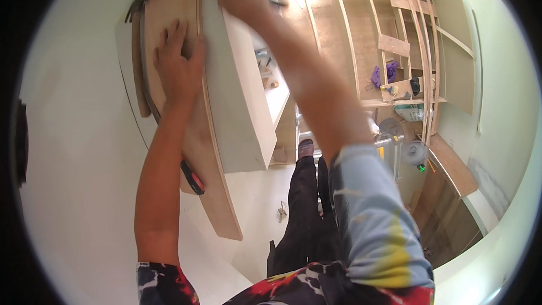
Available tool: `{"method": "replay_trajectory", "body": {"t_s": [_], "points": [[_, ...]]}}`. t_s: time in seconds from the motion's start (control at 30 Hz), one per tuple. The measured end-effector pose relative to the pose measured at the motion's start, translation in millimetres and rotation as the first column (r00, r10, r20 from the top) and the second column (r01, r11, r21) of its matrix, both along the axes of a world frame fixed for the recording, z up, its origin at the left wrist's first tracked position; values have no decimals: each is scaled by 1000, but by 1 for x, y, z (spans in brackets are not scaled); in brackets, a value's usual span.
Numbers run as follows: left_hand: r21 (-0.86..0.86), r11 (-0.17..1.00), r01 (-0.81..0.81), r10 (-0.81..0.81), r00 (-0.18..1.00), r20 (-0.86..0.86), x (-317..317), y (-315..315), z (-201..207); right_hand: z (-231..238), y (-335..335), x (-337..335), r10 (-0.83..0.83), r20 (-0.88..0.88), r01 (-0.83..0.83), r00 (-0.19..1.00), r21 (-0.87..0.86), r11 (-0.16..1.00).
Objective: The person is installing a white cabinet on a wall. They use a utility knife to score the cabinet's edge, then a hammer to tap it into place. The person adjusts the cabinet's position and secures it to the wall.
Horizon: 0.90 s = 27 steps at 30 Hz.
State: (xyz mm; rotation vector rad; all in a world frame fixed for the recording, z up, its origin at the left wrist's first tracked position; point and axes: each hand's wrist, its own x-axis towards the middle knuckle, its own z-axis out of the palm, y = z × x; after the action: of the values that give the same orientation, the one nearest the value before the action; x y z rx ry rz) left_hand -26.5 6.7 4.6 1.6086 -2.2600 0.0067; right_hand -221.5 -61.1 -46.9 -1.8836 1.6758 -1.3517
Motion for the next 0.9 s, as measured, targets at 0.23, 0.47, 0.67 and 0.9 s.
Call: {"method": "replay_trajectory", "body": {"t_s": [0.23, 0.47, 0.67, 0.9], "points": [[-66, 998, 3, -6, 999, -37, 1, 0, -7, 17, -62, -8, 20, -62, -19, 998, 11, 1000], [26, 999, -31, 32, 999, -35, -2, -2, 0, 37, 305, 23, 188, 7, -185, 982, 206, 961], [-49, 999, 13, -12, 1000, 8, 1, -7, -5, 22, 229, 21, 86, 110, -104, 990, 178, 978], [-49, 999, 5, -9, 996, -84, -2, -10, -3, 3, 189, 22, 39, -6, -39, 999, 35, 999]]}}
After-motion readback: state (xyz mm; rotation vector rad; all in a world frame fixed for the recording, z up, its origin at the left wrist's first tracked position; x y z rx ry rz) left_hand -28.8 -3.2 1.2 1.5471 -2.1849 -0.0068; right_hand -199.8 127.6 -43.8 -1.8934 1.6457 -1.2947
